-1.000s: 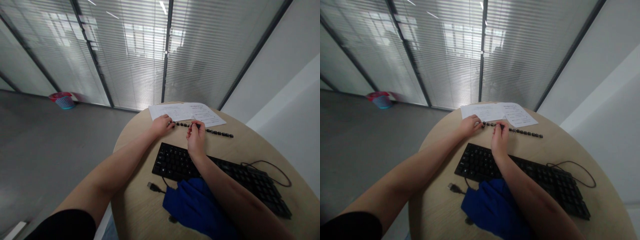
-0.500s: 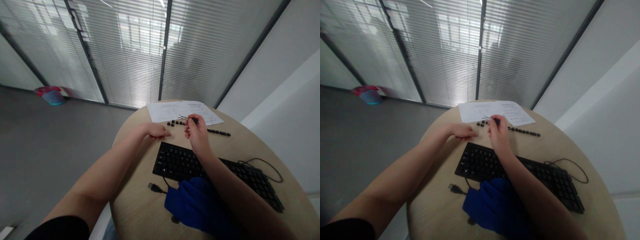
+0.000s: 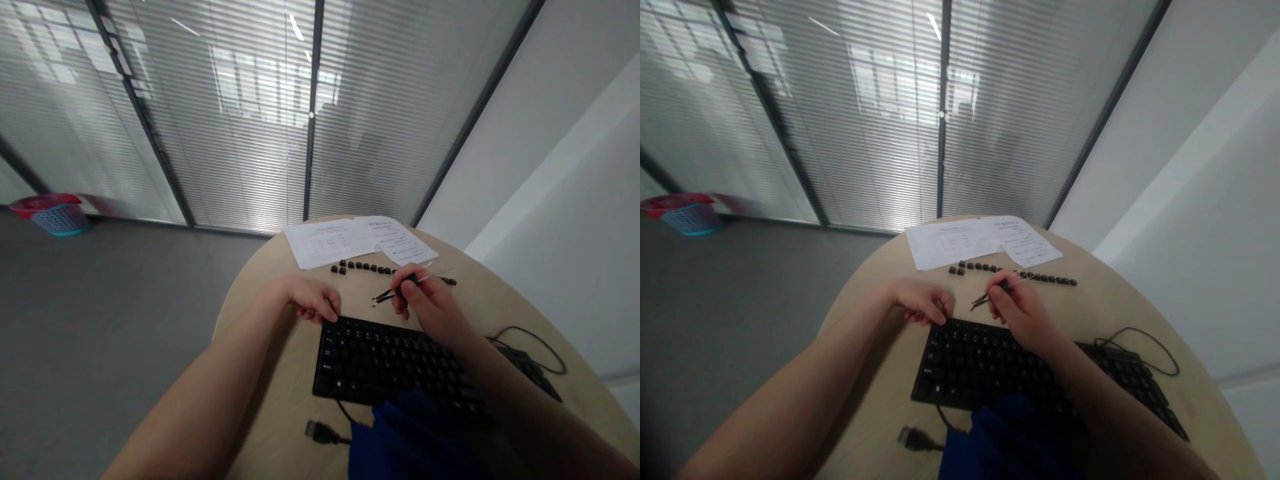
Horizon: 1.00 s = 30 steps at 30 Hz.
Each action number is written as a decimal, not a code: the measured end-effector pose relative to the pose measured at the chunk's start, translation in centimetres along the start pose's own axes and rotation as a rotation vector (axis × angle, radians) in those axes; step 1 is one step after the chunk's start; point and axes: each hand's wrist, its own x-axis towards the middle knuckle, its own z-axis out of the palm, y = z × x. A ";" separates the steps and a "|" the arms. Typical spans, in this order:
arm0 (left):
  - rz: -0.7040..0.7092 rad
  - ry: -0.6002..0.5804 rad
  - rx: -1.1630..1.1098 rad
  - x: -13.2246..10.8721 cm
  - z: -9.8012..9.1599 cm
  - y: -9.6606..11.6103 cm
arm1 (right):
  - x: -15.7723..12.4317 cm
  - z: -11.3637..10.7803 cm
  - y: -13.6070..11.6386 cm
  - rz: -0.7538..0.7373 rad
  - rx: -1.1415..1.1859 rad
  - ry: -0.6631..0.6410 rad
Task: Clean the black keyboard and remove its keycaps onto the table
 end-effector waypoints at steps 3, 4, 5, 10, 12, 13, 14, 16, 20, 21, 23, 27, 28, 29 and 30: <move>-0.003 -0.002 -0.002 0.0 -0.1 0.0 | -0.5 1.7 2.8 0.055 0.026 0.037; -0.004 -0.005 -0.005 0.0 -0.1 0.0 | -0.8 2.2 3.6 0.065 0.031 0.043; -0.002 -0.007 -0.008 -0.1 -0.1 0.1 | -1.1 2.7 4.3 0.069 0.027 0.040; -0.008 -0.017 0.004 -0.1 0.1 0.5 | -2.3 3.1 6.5 0.053 -0.100 -0.043; -0.023 -0.012 0.017 0.0 0.2 0.7 | -2.5 2.8 6.8 0.046 -0.165 -0.066; -0.030 -0.007 0.020 0.0 0.3 0.8 | -2.5 2.7 6.8 0.044 -0.190 -0.074; -0.034 -0.001 0.021 0.1 0.3 0.9 | -2.6 2.5 6.8 0.042 -0.210 -0.085; -0.035 0.001 0.018 0.1 0.4 1.1 | -2.5 2.4 6.5 0.027 -0.242 -0.112; -0.036 -0.010 0.007 0.0 0.4 1.3 | -2.3 2.5 5.9 -0.045 -0.363 -0.185; -0.037 -0.017 0.008 0.0 0.4 1.3 | -2.3 2.5 5.7 -0.058 -0.395 -0.199; -0.038 -0.026 0.016 0.0 0.3 1.2 | -2.2 2.6 5.6 -0.063 -0.435 -0.216; -0.034 -0.018 0.035 0.1 0.3 1.1 | -1.9 2.9 5.4 -0.021 -0.434 -0.236; -0.031 -0.014 0.037 0.1 0.3 1.1 | -1.8 3.0 5.4 -0.005 -0.423 -0.235; -0.027 -0.010 0.039 0.1 0.3 1.1 | -1.8 3.0 5.3 0.014 -0.407 -0.234; -0.025 -0.005 0.041 0.2 0.3 1.1 | -1.7 3.1 5.3 0.036 -0.388 -0.233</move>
